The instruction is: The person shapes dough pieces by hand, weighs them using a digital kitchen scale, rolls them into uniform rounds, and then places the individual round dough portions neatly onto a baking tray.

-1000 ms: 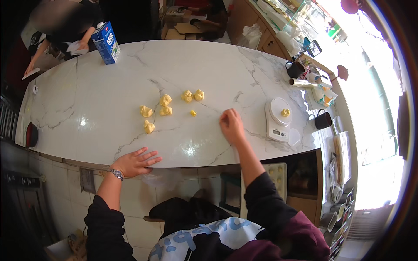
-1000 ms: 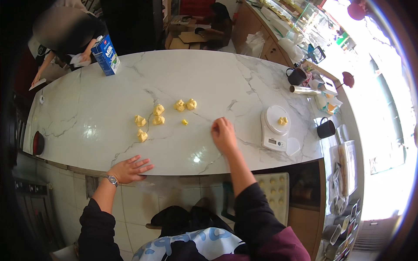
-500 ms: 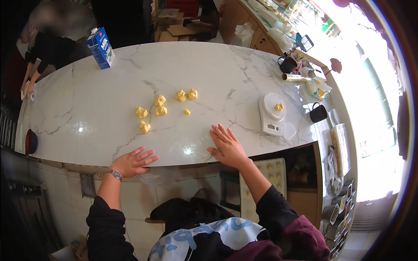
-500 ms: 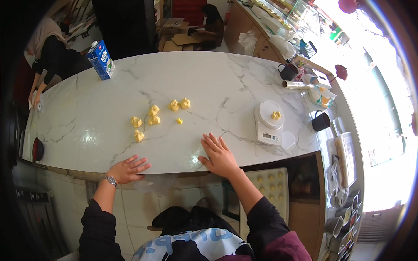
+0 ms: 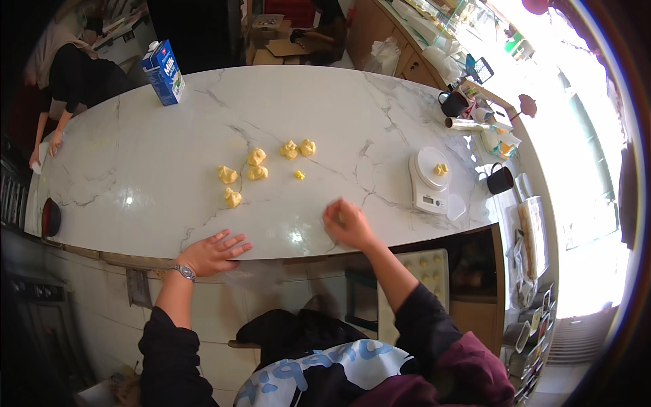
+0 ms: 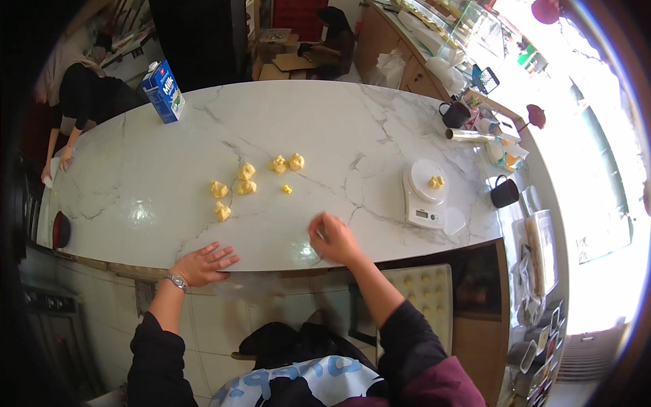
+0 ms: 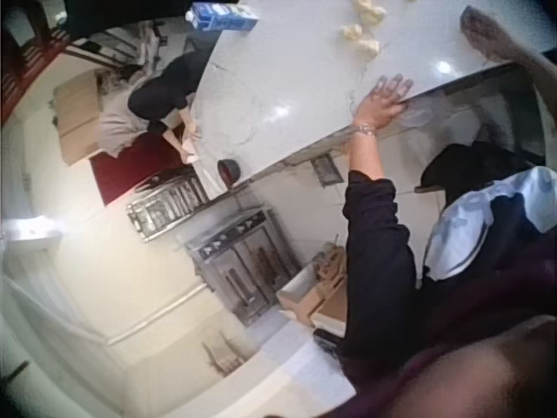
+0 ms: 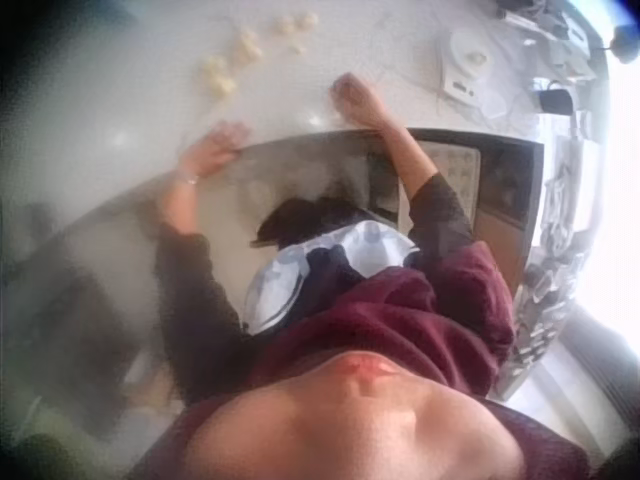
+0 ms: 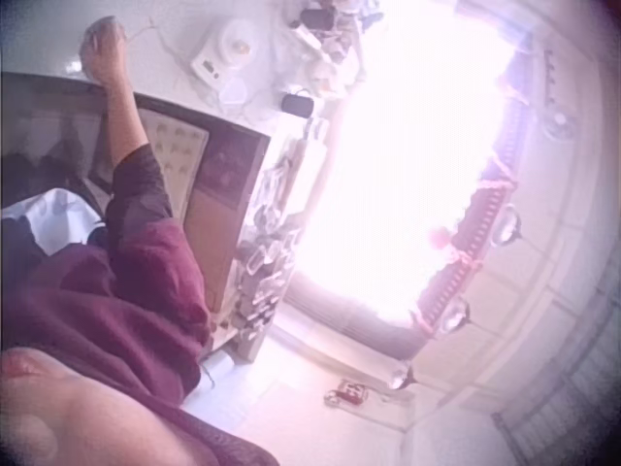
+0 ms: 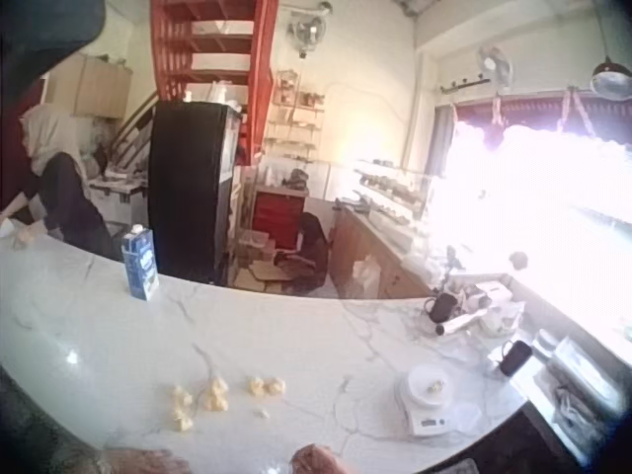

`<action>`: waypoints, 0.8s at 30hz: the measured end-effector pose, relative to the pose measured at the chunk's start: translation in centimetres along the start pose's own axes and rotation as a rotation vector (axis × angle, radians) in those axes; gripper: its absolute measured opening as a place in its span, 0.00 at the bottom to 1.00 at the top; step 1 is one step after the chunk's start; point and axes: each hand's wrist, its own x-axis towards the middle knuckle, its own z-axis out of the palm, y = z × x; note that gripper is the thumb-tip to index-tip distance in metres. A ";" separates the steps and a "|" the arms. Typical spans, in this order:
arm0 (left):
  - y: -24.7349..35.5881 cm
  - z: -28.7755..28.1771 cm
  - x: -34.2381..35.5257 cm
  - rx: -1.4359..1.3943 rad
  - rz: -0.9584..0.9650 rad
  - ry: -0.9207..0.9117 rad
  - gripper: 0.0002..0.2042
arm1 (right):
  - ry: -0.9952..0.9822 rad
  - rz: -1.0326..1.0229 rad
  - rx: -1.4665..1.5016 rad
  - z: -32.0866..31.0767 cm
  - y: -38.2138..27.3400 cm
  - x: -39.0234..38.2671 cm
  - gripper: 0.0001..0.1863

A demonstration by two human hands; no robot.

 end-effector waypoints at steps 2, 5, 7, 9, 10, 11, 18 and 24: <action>0.1 0.2 0.4 0.027 0.000 0.007 0.10 | 0.002 -0.059 -0.071 -2.5 1.2 -1.8 0.08; -0.1 0.2 1.2 0.021 0.017 0.016 0.11 | 0.158 -0.016 -0.377 -5.4 2.4 -0.1 0.10; -0.2 0.5 1.6 0.004 0.027 0.041 0.11 | 0.255 -0.047 -0.403 -4.4 2.6 3.0 0.09; -0.3 0.5 1.7 -0.006 0.022 0.050 0.11 | 0.219 -0.015 -0.277 -2.0 1.5 4.4 0.08; -0.2 0.2 1.1 -0.013 0.012 0.037 0.12 | 0.142 -0.015 -0.242 -0.4 0.2 3.9 0.08; -0.1 0.0 0.5 -0.020 0.001 0.024 0.12 | 0.037 0.059 -0.179 0.4 -0.5 2.6 0.07; -0.1 0.1 1.8 -0.031 0.010 0.016 0.12 | 0.224 0.009 -0.305 -4.6 2.7 2.4 0.07; 0.0 -0.2 0.7 -0.021 -0.003 0.023 0.10 | 0.186 0.097 -0.187 -0.1 -0.7 -0.9 0.18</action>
